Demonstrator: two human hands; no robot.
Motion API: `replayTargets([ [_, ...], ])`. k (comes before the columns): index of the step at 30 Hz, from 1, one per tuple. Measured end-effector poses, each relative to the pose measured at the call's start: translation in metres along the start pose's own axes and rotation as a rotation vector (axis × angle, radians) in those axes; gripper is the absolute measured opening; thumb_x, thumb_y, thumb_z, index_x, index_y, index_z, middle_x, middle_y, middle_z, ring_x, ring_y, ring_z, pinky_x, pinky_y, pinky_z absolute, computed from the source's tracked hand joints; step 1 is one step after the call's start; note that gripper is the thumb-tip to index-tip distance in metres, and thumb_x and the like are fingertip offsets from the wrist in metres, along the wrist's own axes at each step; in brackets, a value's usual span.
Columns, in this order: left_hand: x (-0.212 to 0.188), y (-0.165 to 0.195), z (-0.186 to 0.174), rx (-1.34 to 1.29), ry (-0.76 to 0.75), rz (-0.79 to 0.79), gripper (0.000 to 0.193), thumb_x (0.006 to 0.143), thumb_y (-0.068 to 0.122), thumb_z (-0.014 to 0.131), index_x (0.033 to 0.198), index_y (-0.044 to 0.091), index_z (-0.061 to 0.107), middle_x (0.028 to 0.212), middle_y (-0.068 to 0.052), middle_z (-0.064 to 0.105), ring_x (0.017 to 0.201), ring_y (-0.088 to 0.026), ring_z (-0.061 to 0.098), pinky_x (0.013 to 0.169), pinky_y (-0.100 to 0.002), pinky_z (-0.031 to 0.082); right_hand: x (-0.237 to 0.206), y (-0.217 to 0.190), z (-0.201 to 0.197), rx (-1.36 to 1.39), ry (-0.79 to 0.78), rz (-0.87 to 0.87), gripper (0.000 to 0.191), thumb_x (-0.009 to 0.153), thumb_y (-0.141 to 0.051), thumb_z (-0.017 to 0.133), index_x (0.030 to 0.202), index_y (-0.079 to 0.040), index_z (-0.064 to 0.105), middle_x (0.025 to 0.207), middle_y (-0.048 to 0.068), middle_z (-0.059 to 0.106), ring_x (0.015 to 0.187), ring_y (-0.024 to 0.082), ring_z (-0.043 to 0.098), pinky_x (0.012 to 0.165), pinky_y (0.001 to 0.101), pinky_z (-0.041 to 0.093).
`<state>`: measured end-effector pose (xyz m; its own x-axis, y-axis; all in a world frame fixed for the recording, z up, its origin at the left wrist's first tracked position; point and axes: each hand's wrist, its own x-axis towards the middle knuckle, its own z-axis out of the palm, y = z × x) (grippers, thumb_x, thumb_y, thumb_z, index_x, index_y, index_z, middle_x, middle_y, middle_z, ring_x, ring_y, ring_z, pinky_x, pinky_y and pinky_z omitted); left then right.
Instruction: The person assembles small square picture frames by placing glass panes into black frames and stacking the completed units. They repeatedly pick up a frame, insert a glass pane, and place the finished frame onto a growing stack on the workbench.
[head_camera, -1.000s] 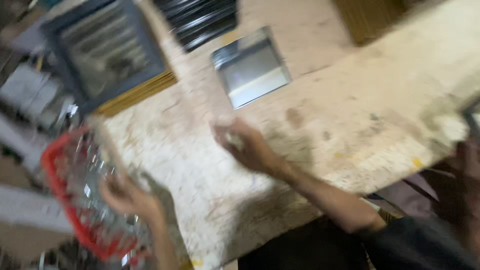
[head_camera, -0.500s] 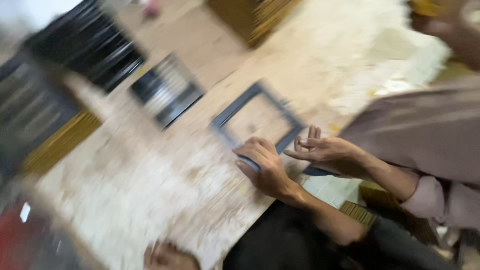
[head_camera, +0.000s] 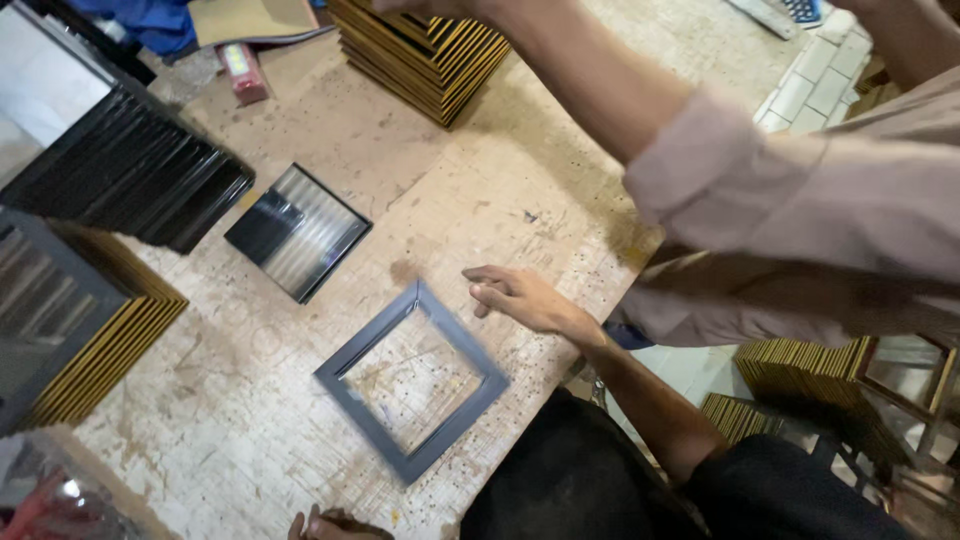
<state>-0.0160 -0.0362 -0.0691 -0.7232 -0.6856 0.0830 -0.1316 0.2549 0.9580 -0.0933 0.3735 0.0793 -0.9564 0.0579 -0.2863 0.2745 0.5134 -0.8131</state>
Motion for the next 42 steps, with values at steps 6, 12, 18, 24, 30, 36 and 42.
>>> replayTargets([
  [6,-0.016,0.058,-0.006,0.336,-0.097,0.252,0.050,0.120,0.030,0.044,0.149,-0.010,0.049,0.133,-0.030,0.060,0.121,-0.039,0.059,0.105,-0.047,0.046,-0.006,-0.018,0.022,-0.187,-0.014,-0.153,0.072,0.098,-0.051,0.057,0.153,-0.006,0.044,0.130,0.014,0.072,0.133,0.035,0.048,0.115,0.0497,0.033],
  [12,-0.024,0.072,-0.011,0.362,-0.135,0.250,0.045,0.119,0.028,0.044,0.142,-0.009,0.058,0.144,-0.030,0.059,0.134,-0.041,0.053,0.115,-0.049,0.038,-0.024,-0.052,0.067,-0.287,-0.308,-0.092,0.091,0.091,-0.056,0.061,0.161,-0.011,0.025,0.148,0.017,0.052,0.141,0.038,0.035,0.118,0.0528,0.026],
  [18,-0.030,0.070,-0.022,0.129,-0.124,0.094,0.043,0.111,0.022,0.049,0.144,-0.006,0.054,0.116,-0.016,0.072,0.105,-0.023,0.066,0.097,-0.037,0.051,-0.007,-0.072,0.090,-0.130,-0.337,-0.330,0.106,0.092,-0.063,0.059,0.162,0.003,0.013,0.169,0.028,0.022,0.154,0.041,0.022,0.126,0.0528,0.018],
  [24,-0.023,0.063,-0.017,0.157,-0.144,0.113,0.041,0.111,0.017,0.051,0.144,-0.007,0.053,0.113,-0.015,0.072,0.094,-0.018,0.062,0.089,-0.032,0.049,0.017,-0.096,0.067,0.004,0.031,-0.636,0.114,0.102,-0.057,0.060,0.163,0.008,-0.012,0.175,0.032,-0.006,0.167,0.042,0.005,0.139,0.0522,0.013],
  [30,-0.023,0.057,-0.014,0.108,-0.142,0.084,0.039,0.110,0.017,0.052,0.140,-0.008,0.053,0.108,-0.016,0.070,0.093,-0.020,0.063,0.086,-0.031,0.050,0.055,-0.105,0.055,0.252,-0.087,-0.408,0.113,0.099,-0.044,0.069,0.162,0.009,-0.008,0.172,0.033,0.003,0.162,0.042,0.016,0.132,0.0507,0.019],
  [36,-0.028,0.039,-0.014,0.141,-0.091,0.064,0.040,0.110,0.021,0.053,0.137,-0.008,0.056,0.102,-0.016,0.069,0.094,-0.022,0.065,0.089,-0.032,0.053,0.128,-0.090,0.064,0.016,0.002,-0.262,0.095,0.094,-0.038,0.071,0.158,0.008,0.020,0.154,0.032,0.042,0.144,0.041,0.044,0.118,0.0469,0.037],
  [42,-0.026,-0.002,-0.011,0.061,-0.093,0.030,0.047,0.109,0.027,0.051,0.139,-0.009,0.054,0.095,-0.014,0.068,0.089,-0.022,0.064,0.090,-0.032,0.053,0.238,-0.080,0.062,-0.193,0.226,-0.343,0.072,0.098,-0.037,0.076,0.147,0.005,0.047,0.133,0.029,0.058,0.123,0.041,0.057,0.107,0.0489,0.046],
])
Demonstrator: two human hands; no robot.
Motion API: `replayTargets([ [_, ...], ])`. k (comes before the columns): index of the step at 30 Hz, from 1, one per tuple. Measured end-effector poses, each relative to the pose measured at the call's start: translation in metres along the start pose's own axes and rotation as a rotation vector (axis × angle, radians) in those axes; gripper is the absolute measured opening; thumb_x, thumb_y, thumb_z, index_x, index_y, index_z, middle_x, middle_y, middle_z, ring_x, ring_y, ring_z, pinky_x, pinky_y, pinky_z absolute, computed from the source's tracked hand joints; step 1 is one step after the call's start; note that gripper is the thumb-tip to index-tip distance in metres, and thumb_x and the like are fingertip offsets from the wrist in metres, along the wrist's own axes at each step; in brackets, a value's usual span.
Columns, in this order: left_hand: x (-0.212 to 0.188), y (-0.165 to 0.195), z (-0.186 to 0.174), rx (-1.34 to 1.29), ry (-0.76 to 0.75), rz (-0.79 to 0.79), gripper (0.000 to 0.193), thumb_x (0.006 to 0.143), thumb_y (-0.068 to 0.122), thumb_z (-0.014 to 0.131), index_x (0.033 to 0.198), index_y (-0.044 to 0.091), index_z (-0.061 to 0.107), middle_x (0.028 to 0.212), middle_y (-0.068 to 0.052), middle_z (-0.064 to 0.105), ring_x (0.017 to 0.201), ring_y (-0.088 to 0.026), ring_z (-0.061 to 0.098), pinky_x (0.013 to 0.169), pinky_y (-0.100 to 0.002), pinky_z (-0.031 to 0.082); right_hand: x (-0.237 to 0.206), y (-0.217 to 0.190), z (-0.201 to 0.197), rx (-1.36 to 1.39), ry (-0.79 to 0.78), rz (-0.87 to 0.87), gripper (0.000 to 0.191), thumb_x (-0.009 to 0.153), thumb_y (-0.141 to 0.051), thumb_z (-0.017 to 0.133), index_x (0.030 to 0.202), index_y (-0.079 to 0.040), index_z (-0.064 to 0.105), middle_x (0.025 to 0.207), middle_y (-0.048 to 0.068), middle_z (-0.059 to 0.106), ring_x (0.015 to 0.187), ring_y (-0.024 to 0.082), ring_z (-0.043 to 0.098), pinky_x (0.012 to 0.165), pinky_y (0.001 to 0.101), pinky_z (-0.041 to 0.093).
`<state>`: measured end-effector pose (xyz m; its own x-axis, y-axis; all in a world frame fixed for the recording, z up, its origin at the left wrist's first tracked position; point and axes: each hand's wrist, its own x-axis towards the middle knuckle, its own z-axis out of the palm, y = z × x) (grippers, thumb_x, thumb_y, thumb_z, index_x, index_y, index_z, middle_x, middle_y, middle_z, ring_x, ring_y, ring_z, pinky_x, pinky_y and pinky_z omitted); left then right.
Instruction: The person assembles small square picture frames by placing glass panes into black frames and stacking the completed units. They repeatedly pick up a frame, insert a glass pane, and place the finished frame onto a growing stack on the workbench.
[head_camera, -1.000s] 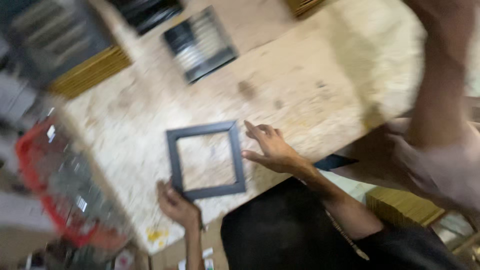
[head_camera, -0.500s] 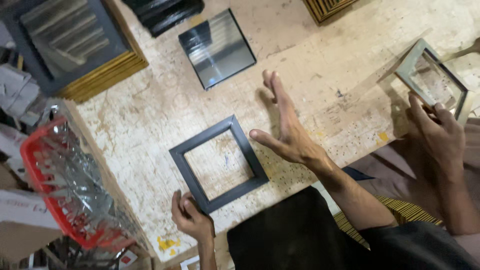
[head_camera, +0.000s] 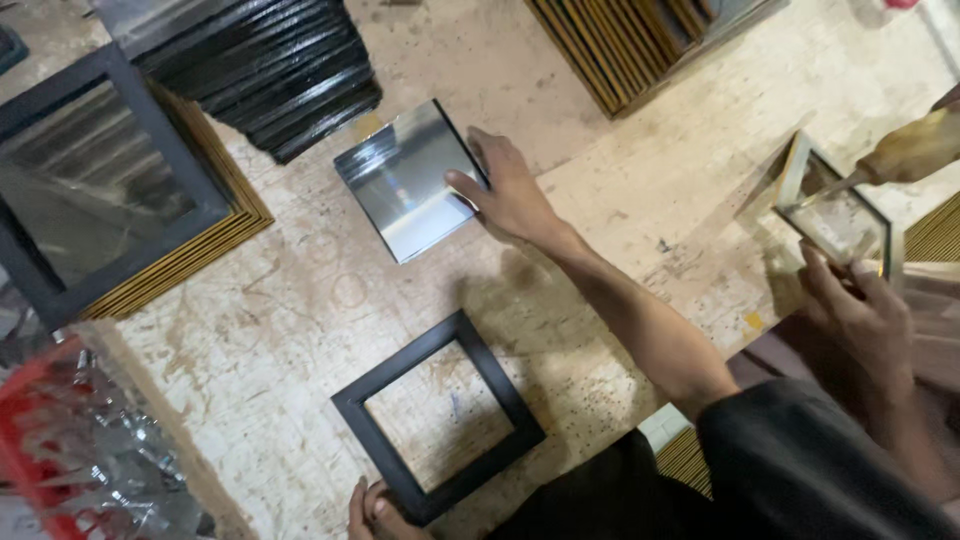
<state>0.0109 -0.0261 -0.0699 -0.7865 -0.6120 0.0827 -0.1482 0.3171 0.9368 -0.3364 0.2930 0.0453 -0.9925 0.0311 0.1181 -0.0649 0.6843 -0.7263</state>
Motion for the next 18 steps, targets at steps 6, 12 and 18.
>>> replayTargets([
  [6,0.001,0.011,-0.002,0.137,0.036,0.083,0.038,0.109,0.019,0.053,0.133,-0.011,0.059,0.097,-0.018,0.067,0.090,-0.025,0.065,0.089,-0.035,0.054,0.043,0.031,0.015,-0.015,-0.033,0.151,0.067,0.075,-0.031,0.091,0.122,0.005,0.060,0.108,0.022,0.068,0.093,0.030,0.068,0.082,0.0384,0.054],
  [12,0.006,0.044,-0.002,0.097,-0.019,0.077,0.041,0.110,0.021,0.054,0.135,-0.011,0.056,0.102,-0.019,0.068,0.092,-0.024,0.066,0.088,-0.035,0.054,0.044,0.066,-0.009,0.128,0.080,0.319,0.029,0.085,-0.018,0.082,0.107,-0.001,0.071,0.087,0.011,0.075,0.079,0.019,0.072,0.068,0.0314,0.056],
  [18,0.011,0.041,0.000,0.070,-0.031,0.092,0.039,0.108,0.021,0.059,0.134,-0.008,0.059,0.112,-0.018,0.068,0.101,-0.025,0.067,0.094,-0.037,0.054,0.007,0.046,-0.073,0.547,0.229,0.181,0.035,0.095,-0.006,0.077,0.127,-0.003,0.063,0.099,0.006,0.079,0.096,0.014,0.075,0.087,0.0259,0.061],
])
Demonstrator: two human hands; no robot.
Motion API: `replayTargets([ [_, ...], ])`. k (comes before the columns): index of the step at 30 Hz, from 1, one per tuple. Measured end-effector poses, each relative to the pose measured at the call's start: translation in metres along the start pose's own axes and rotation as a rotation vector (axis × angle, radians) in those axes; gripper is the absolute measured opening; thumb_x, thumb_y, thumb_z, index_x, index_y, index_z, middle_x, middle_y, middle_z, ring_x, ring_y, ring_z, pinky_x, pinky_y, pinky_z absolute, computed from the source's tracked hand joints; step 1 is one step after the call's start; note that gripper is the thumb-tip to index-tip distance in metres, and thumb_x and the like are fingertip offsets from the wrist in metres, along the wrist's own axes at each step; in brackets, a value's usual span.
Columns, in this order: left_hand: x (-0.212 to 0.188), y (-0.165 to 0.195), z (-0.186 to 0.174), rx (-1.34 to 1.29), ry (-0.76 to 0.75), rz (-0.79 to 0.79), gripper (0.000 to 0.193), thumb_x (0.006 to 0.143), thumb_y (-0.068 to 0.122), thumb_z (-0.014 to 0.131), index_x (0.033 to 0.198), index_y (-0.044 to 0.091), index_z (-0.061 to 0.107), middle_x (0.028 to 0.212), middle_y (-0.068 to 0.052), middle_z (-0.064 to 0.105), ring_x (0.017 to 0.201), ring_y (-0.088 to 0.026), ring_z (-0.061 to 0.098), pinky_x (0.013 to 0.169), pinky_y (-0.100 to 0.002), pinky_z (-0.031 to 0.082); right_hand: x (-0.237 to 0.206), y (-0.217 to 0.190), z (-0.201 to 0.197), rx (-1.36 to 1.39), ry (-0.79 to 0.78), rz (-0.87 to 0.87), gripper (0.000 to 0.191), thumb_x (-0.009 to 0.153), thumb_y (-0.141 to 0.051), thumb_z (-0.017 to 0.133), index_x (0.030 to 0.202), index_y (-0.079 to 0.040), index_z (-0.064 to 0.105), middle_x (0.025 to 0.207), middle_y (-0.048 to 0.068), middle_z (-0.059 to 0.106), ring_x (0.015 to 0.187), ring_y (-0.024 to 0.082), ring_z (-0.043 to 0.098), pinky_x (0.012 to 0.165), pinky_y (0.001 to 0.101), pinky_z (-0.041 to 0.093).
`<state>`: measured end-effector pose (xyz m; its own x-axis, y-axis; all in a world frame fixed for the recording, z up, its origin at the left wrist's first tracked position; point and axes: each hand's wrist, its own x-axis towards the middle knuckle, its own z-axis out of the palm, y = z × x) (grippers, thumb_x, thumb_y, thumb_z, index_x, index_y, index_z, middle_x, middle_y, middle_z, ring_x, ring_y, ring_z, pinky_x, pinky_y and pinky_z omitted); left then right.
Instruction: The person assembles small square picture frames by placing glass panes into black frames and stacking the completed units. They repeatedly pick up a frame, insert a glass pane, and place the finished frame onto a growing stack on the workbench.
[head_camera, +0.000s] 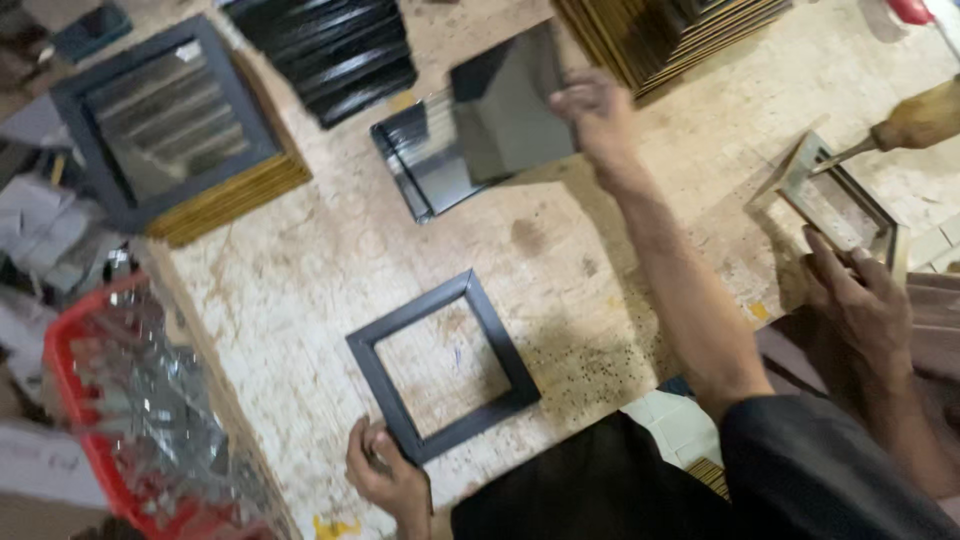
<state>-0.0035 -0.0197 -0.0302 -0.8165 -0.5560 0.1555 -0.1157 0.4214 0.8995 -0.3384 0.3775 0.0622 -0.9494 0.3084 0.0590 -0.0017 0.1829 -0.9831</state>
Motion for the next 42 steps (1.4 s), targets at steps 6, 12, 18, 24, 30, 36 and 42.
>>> replayTargets([
  [6,0.001,-0.011,-0.003,-0.060,-0.009,0.033,0.034,0.104,0.014,0.065,0.134,0.000,0.060,0.123,-0.015,0.064,0.104,-0.021,0.068,0.093,-0.037,0.057,-0.166,-0.045,-0.014,0.129,-0.282,-0.052,0.058,0.105,-0.001,0.067,0.157,-0.010,0.042,0.093,0.002,0.070,0.084,0.011,0.070,0.076,0.0273,0.062],
  [12,0.005,0.013,-0.012,0.218,-0.052,0.147,0.038,0.098,0.014,0.074,0.134,0.007,0.061,0.098,0.003,0.073,0.085,-0.016,0.051,0.091,-0.036,0.036,-0.275,-0.041,0.044,-0.053,-0.408,0.203,0.058,0.096,0.002,0.069,0.152,0.002,0.051,0.080,0.009,0.064,0.068,0.011,0.059,0.056,0.0235,0.049],
  [18,0.010,0.027,-0.013,0.275,-0.065,0.158,0.043,0.091,0.013,0.080,0.131,0.009,0.063,0.096,0.005,0.073,0.087,-0.018,0.054,0.089,-0.037,0.037,-0.290,-0.016,0.070,-0.024,-0.453,0.074,0.057,0.095,0.002,0.070,0.149,0.001,0.052,0.122,0.009,0.064,0.094,0.010,0.068,0.070,0.0203,0.058],
  [24,0.008,0.024,-0.015,0.264,-0.093,0.148,0.045,0.088,0.016,0.084,0.128,0.012,0.066,0.100,0.004,0.073,0.085,-0.017,0.054,0.089,-0.037,0.039,-0.301,-0.018,0.091,-0.074,-0.384,0.169,0.060,0.096,-0.007,0.073,0.153,-0.006,0.053,0.099,0.008,0.073,0.085,0.007,0.062,0.071,0.0199,0.052],
  [30,0.007,0.028,-0.015,0.310,-0.082,0.212,0.053,0.081,0.021,0.090,0.128,0.011,0.065,0.098,0.003,0.072,0.088,-0.019,0.054,0.089,-0.039,0.037,-0.296,-0.031,0.081,-0.826,-0.309,-0.376,0.071,0.074,-0.027,0.089,0.136,-0.008,0.059,0.127,0.025,0.056,0.111,0.039,0.048,0.094,0.0466,0.043],
  [36,0.005,0.046,-0.018,0.354,-0.081,0.227,0.050,0.094,0.022,0.084,0.136,0.006,0.062,0.111,-0.006,0.071,0.103,-0.026,0.057,0.094,-0.042,0.045,-0.297,-0.014,0.060,-0.661,-0.349,-0.244,0.080,0.083,-0.022,0.088,0.149,-0.001,0.048,0.128,0.022,0.058,0.113,0.040,0.053,0.099,0.0470,0.046],
  [42,0.011,0.060,-0.013,0.366,-0.210,-0.135,0.041,0.080,0.023,0.089,0.108,0.001,0.070,0.098,-0.011,0.070,0.096,-0.029,0.059,0.086,-0.042,0.046,-0.295,-0.003,0.064,-0.437,-0.350,-0.037,0.073,0.073,-0.004,0.087,0.138,-0.001,0.054,0.113,0.018,0.063,0.095,0.034,0.063,0.080,0.0399,0.053],
])
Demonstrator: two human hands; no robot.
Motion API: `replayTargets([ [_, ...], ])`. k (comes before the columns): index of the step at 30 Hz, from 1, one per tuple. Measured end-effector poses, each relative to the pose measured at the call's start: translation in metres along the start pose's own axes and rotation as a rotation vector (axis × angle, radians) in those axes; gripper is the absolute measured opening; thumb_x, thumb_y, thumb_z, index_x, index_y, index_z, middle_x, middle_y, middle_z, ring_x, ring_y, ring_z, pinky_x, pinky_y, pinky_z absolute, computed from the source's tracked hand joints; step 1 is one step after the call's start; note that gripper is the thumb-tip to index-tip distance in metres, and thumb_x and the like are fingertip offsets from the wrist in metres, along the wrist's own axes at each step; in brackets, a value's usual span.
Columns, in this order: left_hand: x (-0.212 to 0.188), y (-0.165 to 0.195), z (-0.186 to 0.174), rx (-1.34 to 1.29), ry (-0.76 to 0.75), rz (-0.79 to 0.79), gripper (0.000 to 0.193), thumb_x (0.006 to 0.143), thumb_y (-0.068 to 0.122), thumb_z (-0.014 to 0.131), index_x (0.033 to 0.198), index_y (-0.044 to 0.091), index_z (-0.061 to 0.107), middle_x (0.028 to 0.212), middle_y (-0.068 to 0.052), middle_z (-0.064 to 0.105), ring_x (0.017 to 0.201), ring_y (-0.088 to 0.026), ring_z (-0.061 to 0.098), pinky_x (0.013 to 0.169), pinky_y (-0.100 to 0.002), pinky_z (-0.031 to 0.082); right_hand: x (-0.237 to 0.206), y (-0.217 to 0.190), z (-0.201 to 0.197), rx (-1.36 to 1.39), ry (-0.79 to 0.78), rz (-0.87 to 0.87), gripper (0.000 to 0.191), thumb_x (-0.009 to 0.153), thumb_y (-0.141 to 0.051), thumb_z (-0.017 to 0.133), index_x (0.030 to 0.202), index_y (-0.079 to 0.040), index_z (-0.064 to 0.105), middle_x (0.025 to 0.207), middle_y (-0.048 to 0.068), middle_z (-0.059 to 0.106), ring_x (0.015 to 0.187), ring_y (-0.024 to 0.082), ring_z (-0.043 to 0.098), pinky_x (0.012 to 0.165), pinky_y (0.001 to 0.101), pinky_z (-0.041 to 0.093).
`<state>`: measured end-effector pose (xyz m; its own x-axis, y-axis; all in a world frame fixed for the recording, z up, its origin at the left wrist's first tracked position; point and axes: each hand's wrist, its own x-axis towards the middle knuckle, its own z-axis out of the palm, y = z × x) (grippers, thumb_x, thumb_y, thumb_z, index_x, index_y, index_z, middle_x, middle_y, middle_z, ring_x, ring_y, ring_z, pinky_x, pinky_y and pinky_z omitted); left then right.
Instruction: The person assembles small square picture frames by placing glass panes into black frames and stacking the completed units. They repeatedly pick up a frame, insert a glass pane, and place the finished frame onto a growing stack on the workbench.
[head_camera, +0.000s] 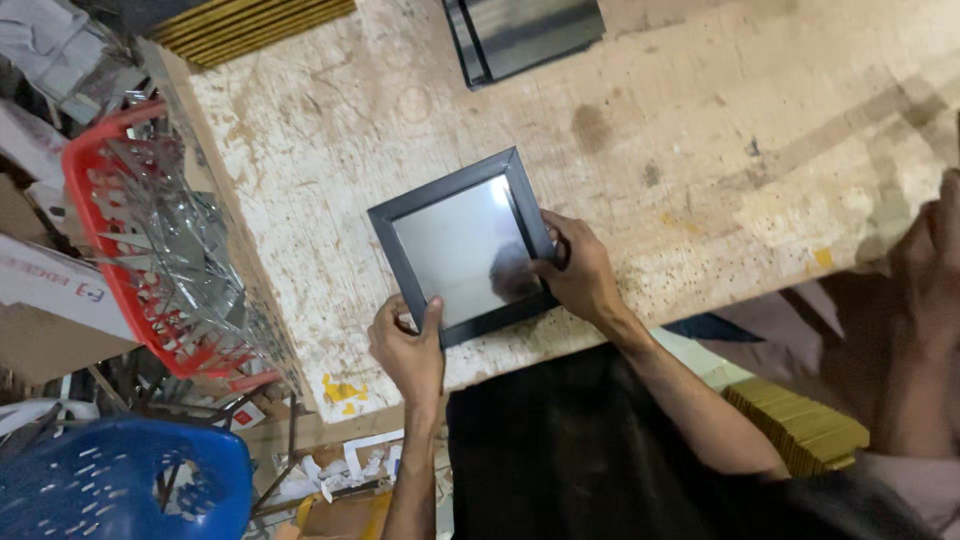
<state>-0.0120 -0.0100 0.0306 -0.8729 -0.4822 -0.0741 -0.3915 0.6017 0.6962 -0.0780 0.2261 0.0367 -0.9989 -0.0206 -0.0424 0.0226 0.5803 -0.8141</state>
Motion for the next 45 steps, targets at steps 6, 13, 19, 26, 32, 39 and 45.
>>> replayTargets([
  [6,0.025,-0.011,0.022,-0.495,0.098,0.232,0.016,0.097,-0.006,0.058,0.112,0.000,0.058,0.112,-0.012,0.059,0.101,-0.022,0.062,0.091,-0.034,0.051,0.029,0.003,0.014,0.086,0.135,-0.270,0.037,0.091,0.001,0.077,0.119,-0.004,0.054,0.106,0.013,0.057,0.096,0.028,0.059,0.086,0.0369,0.050],
  [13,0.065,-0.019,0.063,-0.636,0.391,0.365,0.018,0.100,0.019,0.062,0.107,0.004,0.055,0.103,-0.010,0.058,0.093,-0.023,0.060,0.085,-0.038,0.051,0.069,0.019,0.048,0.153,0.045,-0.276,0.057,0.067,-0.007,0.087,0.110,0.000,0.049,0.101,0.017,0.052,0.093,0.030,0.054,0.080,0.0426,0.048],
  [19,0.079,0.008,0.028,-0.420,0.234,0.011,0.025,0.095,0.020,0.067,0.113,0.005,0.059,0.112,-0.015,0.063,0.097,-0.024,0.063,0.084,-0.037,0.056,0.102,-0.015,0.037,0.133,0.016,-0.381,0.040,0.084,-0.001,0.080,0.116,-0.002,0.055,0.107,0.009,0.063,0.091,0.019,0.064,0.077,0.0334,0.058],
  [26,0.268,0.046,-0.086,-0.728,0.003,0.110,0.062,0.102,0.003,0.070,0.154,0.000,0.038,0.103,-0.007,0.064,0.081,-0.016,0.066,0.069,-0.033,0.059,0.264,-0.124,0.060,-0.009,0.149,-0.778,0.064,0.096,-0.016,0.087,0.146,-0.001,0.051,0.125,0.014,0.067,0.107,0.020,0.069,0.084,0.0316,0.064],
  [32,0.437,0.050,-0.086,-0.371,0.060,0.295,0.047,0.098,0.005,0.073,0.141,-0.001,0.054,0.115,-0.011,0.065,0.100,-0.018,0.065,0.088,-0.032,0.055,0.367,-0.170,0.100,0.014,0.041,-0.419,0.058,0.095,-0.023,0.080,0.143,0.001,0.057,0.131,0.018,0.068,0.094,0.022,0.071,0.076,0.0323,0.064],
  [39,0.465,0.024,-0.056,-0.105,0.146,0.525,0.045,0.107,0.018,0.077,0.144,-0.003,0.060,0.140,-0.020,0.063,0.132,-0.032,0.058,0.115,-0.045,0.042,0.358,-0.153,0.092,-0.152,0.148,-0.592,0.061,0.094,-0.024,0.081,0.142,0.003,0.056,0.140,0.025,0.063,0.122,0.041,0.056,0.107,0.0519,0.047],
  [45,0.322,0.009,-0.064,-0.248,0.311,0.529,0.038,0.120,0.014,0.064,0.150,-0.005,0.049,0.151,-0.019,0.056,0.142,-0.029,0.053,0.128,-0.044,0.040,0.239,-0.144,0.031,0.339,-0.281,-0.197,0.070,0.102,-0.039,0.062,0.160,-0.012,0.034,0.156,0.017,0.053,0.117,0.021,0.067,0.090,0.0341,0.061],
])
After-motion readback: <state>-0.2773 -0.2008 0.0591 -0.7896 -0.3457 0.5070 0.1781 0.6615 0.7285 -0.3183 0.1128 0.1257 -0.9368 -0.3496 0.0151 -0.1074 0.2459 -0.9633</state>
